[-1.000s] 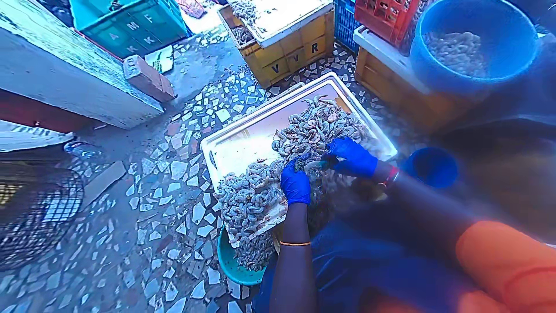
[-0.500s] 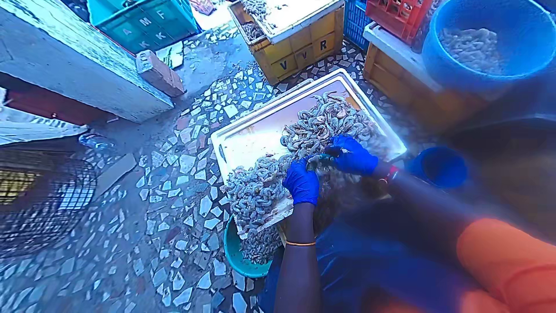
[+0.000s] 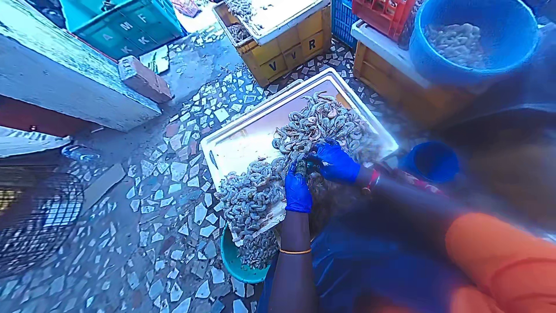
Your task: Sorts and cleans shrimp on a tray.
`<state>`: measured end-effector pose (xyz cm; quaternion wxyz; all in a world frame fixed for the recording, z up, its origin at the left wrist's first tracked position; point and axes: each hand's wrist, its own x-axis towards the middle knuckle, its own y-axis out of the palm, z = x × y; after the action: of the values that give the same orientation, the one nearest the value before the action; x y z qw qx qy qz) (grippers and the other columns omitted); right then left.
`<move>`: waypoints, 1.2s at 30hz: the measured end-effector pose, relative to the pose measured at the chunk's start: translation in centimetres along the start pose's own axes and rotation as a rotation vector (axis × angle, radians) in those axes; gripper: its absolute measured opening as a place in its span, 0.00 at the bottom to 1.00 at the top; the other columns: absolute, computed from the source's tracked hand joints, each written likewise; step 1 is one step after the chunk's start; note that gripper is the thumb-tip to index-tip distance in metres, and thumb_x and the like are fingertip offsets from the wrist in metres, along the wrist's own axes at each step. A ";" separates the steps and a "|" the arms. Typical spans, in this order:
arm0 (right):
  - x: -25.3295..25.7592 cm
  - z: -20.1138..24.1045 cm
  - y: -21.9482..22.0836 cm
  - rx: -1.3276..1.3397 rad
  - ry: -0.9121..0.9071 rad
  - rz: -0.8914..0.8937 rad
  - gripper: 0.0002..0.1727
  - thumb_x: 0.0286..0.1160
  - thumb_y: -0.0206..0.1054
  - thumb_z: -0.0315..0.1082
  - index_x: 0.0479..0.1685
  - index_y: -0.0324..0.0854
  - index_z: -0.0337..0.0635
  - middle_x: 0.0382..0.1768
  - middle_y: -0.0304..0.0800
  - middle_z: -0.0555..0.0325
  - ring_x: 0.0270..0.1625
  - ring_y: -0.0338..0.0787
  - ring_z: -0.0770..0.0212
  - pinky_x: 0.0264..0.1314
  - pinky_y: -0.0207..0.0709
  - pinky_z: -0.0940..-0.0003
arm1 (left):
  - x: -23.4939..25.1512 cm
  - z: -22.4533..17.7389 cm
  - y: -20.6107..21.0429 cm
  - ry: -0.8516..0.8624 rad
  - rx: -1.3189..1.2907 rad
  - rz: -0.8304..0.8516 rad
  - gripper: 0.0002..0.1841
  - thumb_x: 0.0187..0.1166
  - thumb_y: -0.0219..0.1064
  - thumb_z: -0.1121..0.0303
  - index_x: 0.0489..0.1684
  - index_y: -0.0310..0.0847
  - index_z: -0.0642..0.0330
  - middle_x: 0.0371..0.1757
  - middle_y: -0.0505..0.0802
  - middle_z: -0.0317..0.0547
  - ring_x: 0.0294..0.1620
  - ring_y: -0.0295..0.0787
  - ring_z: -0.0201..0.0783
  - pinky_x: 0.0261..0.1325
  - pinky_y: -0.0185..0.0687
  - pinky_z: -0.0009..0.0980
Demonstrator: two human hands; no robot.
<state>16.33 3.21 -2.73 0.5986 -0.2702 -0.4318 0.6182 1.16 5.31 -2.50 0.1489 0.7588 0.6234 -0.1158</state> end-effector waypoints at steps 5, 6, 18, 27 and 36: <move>-0.5 1.5 1.2 -0.015 0.066 -0.051 0.13 0.75 0.65 0.36 0.53 0.91 0.45 0.54 0.91 0.46 0.62 0.87 0.45 0.76 0.65 0.38 | -0.5 0.6 0.4 -0.049 -0.199 -0.097 0.21 0.97 0.41 0.68 0.81 0.65 0.66 0.70 0.82 0.55 0.68 0.81 0.41 0.72 0.78 0.41; -0.5 1.7 1.5 0.012 0.114 -0.036 0.15 0.75 0.64 0.36 0.56 0.91 0.45 0.56 0.91 0.45 0.64 0.87 0.45 0.75 0.67 0.40 | -0.6 0.6 0.3 -0.032 -0.206 -0.113 0.21 0.97 0.40 0.68 0.82 0.64 0.67 0.71 0.82 0.56 0.69 0.81 0.41 0.73 0.78 0.41; 0.1 -5.1 -5.6 -0.167 0.509 0.166 0.16 0.75 0.68 0.37 0.58 0.88 0.41 0.60 0.90 0.41 0.67 0.86 0.39 0.73 0.68 0.34 | 0.9 -3.8 -5.4 0.505 0.547 -0.716 0.27 0.83 0.53 0.80 0.85 0.68 0.69 0.82 0.78 0.61 0.85 0.72 0.44 0.88 0.57 0.29; 0.1 -8.3 -4.2 -0.135 0.658 0.209 0.21 0.80 0.58 0.24 0.71 0.76 0.25 0.73 0.77 0.27 0.76 0.76 0.28 0.74 0.64 0.25 | 0.2 -1.2 0.1 0.327 0.847 -0.131 0.16 0.86 0.59 0.74 0.67 0.85 0.67 0.66 0.89 0.65 0.72 0.84 0.55 0.78 0.72 0.54; 0.9 -5.2 -5.9 -0.183 0.533 0.101 0.21 0.83 0.55 0.26 0.71 0.75 0.23 0.74 0.76 0.25 0.78 0.74 0.25 0.78 0.60 0.22 | 1.1 -0.4 1.1 0.467 0.800 -0.180 0.34 0.64 0.61 0.82 0.80 0.78 0.61 0.62 0.93 0.54 0.64 0.90 0.45 0.70 0.80 0.45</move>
<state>23.62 4.66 -0.05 0.6325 -0.4972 -0.2994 0.5129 2.47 6.25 -2.48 -0.3102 0.7052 0.6099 -0.1855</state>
